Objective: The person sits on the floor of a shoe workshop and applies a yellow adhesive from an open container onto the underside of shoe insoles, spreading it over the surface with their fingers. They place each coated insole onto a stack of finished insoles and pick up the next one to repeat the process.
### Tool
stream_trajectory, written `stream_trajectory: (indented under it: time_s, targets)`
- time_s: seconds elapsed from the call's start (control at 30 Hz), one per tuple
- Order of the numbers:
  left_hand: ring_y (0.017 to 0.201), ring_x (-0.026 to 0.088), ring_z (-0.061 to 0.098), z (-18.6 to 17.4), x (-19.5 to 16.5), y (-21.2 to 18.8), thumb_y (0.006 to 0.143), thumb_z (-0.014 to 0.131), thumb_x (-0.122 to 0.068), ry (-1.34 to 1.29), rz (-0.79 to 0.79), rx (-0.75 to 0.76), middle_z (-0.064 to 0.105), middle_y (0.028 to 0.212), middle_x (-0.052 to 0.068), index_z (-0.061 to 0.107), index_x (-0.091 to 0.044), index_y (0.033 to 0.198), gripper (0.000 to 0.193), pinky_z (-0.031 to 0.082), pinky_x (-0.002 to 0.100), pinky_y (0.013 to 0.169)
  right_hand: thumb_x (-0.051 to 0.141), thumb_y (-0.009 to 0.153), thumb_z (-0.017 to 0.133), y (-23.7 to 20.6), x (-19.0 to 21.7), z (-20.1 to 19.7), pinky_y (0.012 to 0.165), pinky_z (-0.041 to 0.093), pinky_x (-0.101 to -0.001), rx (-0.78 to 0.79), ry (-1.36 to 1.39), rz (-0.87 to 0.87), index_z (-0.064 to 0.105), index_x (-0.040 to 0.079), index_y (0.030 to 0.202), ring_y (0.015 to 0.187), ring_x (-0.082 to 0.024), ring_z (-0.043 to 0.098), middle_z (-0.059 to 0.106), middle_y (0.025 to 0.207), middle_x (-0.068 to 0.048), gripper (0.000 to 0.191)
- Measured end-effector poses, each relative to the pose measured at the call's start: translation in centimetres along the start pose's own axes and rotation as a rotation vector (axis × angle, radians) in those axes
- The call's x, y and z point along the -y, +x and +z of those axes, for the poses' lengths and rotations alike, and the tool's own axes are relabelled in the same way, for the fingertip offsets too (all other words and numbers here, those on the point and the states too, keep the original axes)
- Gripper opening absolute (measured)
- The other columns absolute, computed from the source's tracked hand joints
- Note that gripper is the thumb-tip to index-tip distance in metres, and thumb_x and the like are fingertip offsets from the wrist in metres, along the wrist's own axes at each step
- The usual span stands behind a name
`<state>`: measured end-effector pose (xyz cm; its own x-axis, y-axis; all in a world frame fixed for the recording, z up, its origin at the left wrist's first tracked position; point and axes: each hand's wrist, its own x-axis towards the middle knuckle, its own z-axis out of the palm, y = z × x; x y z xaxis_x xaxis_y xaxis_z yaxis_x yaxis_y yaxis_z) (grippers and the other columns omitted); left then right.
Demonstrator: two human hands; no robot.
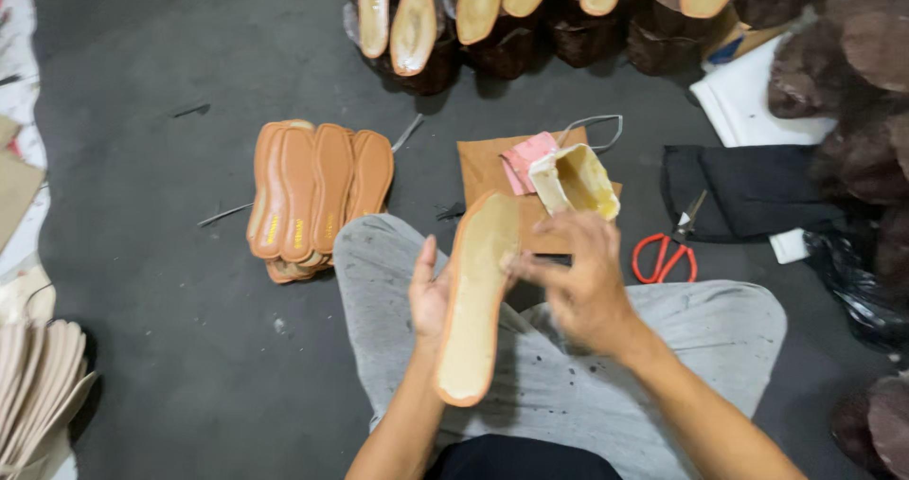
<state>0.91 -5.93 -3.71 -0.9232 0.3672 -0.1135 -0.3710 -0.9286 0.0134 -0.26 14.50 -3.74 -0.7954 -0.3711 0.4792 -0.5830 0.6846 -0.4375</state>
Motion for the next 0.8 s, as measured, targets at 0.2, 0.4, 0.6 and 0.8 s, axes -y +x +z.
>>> stream_trajectory:
  time_s: [0.2,0.4,0.6,0.8]
  targets:
    - [0.127,0.039,0.057,-1.1,0.3,-1.6,0.097,0.039,-0.021,-0.09,0.094,-0.253,0.06,0.136,0.026,0.05,0.012,0.135,0.051,0.032,0.067,0.118,0.045,0.1,0.063,1.7,-11.8,3.1,0.112,0.031,-0.0584,0.092,-0.243,0.377,0.072,0.012,0.122,0.148,-0.048,0.025,0.029,0.159,-0.031,0.041]
    - [0.127,0.039,0.057,-1.7,0.6,-2.5,0.1,0.041,-0.018,-0.196,0.075,-0.273,0.062,0.133,0.026,0.056,0.011,0.125,0.041,0.033,0.064,0.119,0.067,0.087,0.052,3.1,-13.5,4.3,0.122,0.009,-0.0595,0.444,-0.439,0.38,0.081,0.019,0.108,0.154,-0.043,0.006,0.015,0.168,-0.014,0.06]
    - [0.135,0.042,0.051,-1.6,0.2,-2.9,0.099,0.041,-0.016,-0.195,0.076,-0.234,0.057,0.142,0.025,0.049,0.007,0.124,0.035,0.03,0.066,0.121,0.05,0.106,0.056,2.1,-11.9,0.5,0.122,0.029,-0.0501,0.04,-0.169,0.212,0.077,0.004,0.118,0.147,-0.046,0.038,0.037,0.163,-0.025,0.052]
    - [0.145,0.037,0.043,0.7,2.6,-2.0,0.094,0.04,-0.012,-0.064,0.027,-0.064,0.039,0.161,0.017,0.029,-0.006,0.16,0.066,0.029,0.058,0.123,0.02,0.103,0.06,0.9,-3.3,-6.0,0.124,0.038,-0.0402,0.041,0.176,0.263,0.075,0.011,0.107,0.15,-0.032,0.05,0.061,0.152,-0.006,0.017]
